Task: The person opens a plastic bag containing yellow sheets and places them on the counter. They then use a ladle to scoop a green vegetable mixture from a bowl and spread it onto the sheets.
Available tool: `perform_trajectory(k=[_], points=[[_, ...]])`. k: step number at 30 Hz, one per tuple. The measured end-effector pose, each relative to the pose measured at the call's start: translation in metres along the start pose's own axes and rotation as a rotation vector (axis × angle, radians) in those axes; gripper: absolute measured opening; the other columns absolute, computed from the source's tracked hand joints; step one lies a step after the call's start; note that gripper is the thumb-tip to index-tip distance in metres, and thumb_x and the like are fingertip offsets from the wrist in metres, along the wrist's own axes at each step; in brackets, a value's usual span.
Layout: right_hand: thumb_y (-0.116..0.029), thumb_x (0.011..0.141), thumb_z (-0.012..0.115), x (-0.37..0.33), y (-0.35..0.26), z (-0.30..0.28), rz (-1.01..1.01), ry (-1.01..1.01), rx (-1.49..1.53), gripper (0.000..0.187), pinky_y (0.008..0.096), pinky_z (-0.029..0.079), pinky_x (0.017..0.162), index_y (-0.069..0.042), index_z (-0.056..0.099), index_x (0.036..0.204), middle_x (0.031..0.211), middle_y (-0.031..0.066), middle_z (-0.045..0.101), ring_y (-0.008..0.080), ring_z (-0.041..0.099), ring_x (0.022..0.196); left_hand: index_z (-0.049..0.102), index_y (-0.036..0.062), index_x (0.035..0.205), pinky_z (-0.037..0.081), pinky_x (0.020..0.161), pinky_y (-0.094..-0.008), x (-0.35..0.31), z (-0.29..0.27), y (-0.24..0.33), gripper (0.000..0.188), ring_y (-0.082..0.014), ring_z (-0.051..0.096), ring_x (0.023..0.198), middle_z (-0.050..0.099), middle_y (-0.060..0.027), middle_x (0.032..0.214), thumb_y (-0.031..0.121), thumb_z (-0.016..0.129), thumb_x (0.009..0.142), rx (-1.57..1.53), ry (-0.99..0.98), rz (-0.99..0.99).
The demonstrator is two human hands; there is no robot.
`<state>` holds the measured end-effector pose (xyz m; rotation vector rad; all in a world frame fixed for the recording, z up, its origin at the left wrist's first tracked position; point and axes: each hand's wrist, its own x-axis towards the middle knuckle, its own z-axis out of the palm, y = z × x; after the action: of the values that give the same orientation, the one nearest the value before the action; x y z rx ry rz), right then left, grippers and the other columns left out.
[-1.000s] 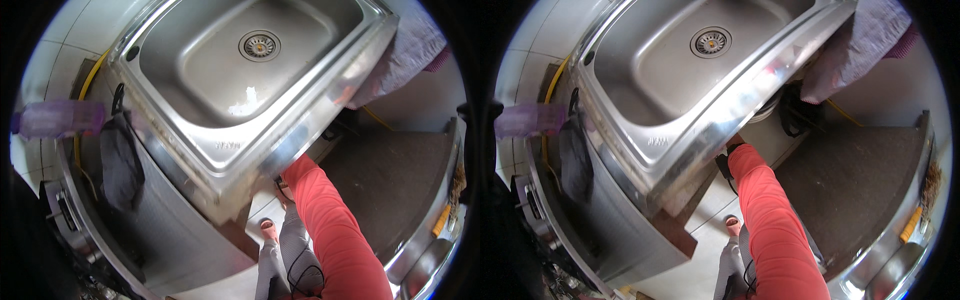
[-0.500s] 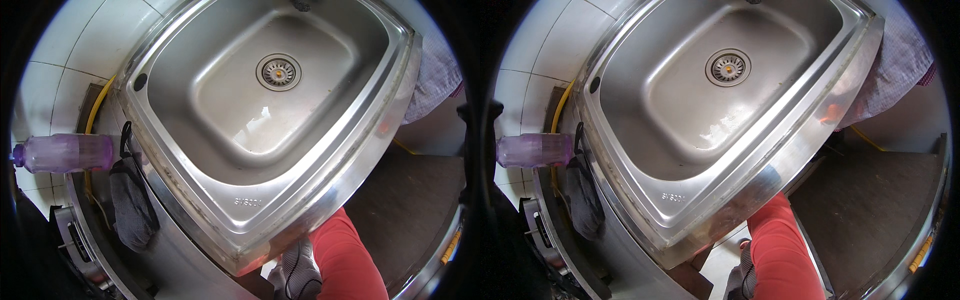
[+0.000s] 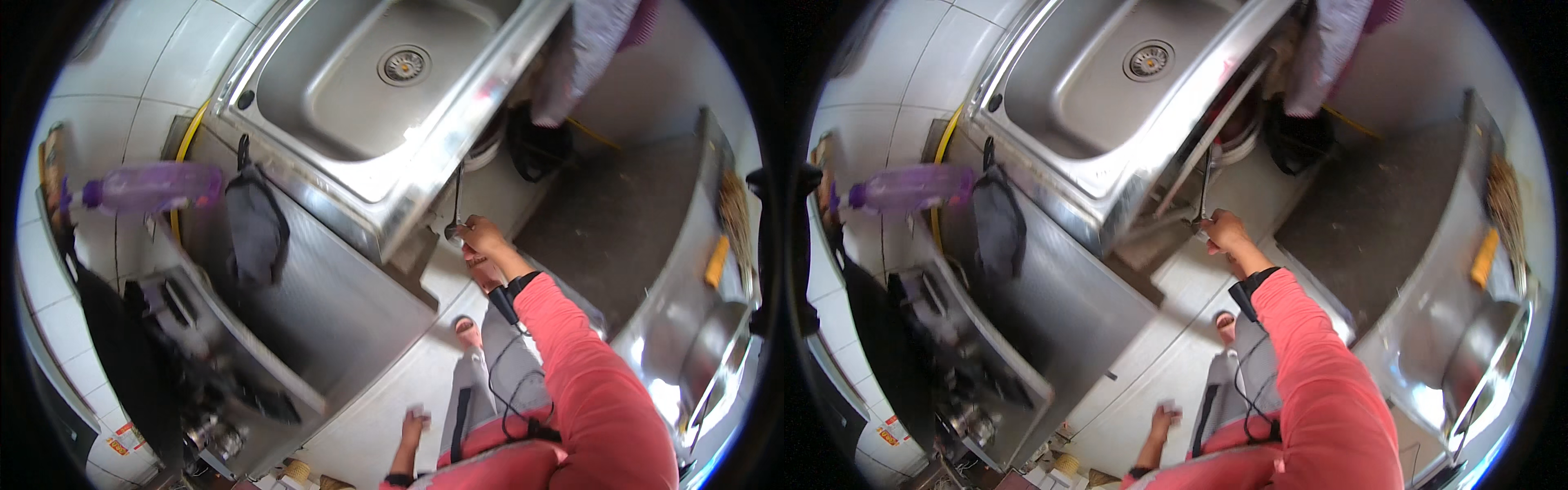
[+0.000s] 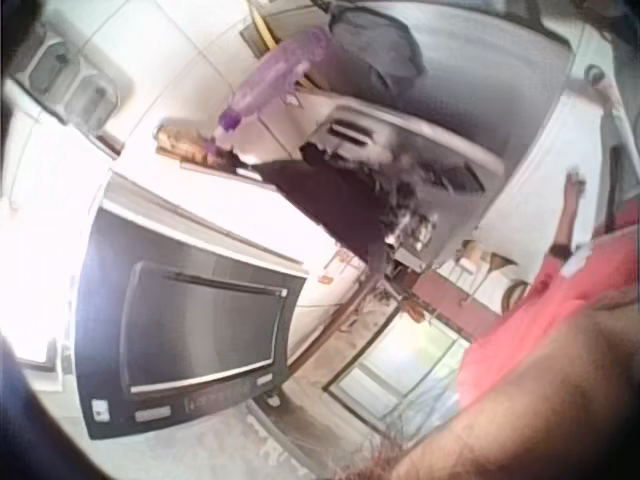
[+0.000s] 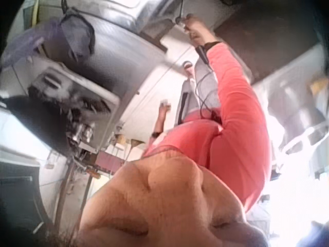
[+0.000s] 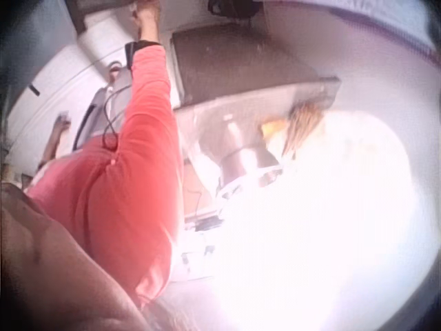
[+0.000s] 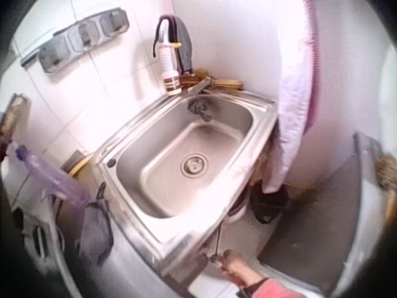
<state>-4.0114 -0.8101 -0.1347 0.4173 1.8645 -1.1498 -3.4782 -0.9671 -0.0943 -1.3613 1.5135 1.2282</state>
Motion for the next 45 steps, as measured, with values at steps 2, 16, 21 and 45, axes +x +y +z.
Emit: perform_trajectory(k=[2,16,21,45], points=[[-0.025,0.096,0.055,-0.06,0.024,-0.019,0.117,-0.097,0.001,0.027,0.0278,0.046,0.037,0.002,0.058,0.095,0.066,0.0117,0.065,0.0185,0.063,0.048,0.05,0.0036,0.126,0.051,0.065,-0.0316,0.022,0.003,0.049,0.037,-0.0173,0.063,0.081,0.066,-0.0098,0.099,0.022,0.048,0.094,-0.037,-0.057,0.243],[-0.023,0.091,0.057,-0.492,0.179,-0.046,-0.478,-0.25,-0.069,0.029,0.0353,0.051,0.058,-0.003,0.051,0.11,0.066,0.0114,0.064,0.02,0.065,0.056,0.051,0.0046,0.106,0.046,0.069,-0.0297,-0.271,0.119,0.212,0.022,-0.0151,0.052,0.068,0.049,-0.0037,0.07,0.024,0.041,0.103,-0.22,-0.623,0.942],[-0.036,0.091,0.061,-0.605,0.234,-0.095,-0.754,0.022,0.272,0.052,0.0316,0.047,0.06,-0.007,0.038,0.129,0.073,0.0081,0.06,0.015,0.056,0.061,0.055,0.006,0.101,0.048,0.058,-0.0355,-0.357,0.177,0.139,0.011,-0.0268,0.062,0.066,0.062,-0.0111,0.075,0.013,0.048,0.097,0.517,-0.03,1.493],[-0.018,0.102,0.045,-0.78,0.361,-0.358,-1.105,0.972,0.513,0.027,0.0278,0.055,0.061,0.003,0.056,0.112,0.099,0.0174,0.064,0.0253,0.07,0.082,0.044,-0.0024,0.13,0.048,0.059,-0.0247,-0.445,0.439,0.173,0.06,-0.0194,0.064,0.079,0.067,-0.0165,0.104,0.048,0.036,0.099,-0.091,-0.942,0.604]])
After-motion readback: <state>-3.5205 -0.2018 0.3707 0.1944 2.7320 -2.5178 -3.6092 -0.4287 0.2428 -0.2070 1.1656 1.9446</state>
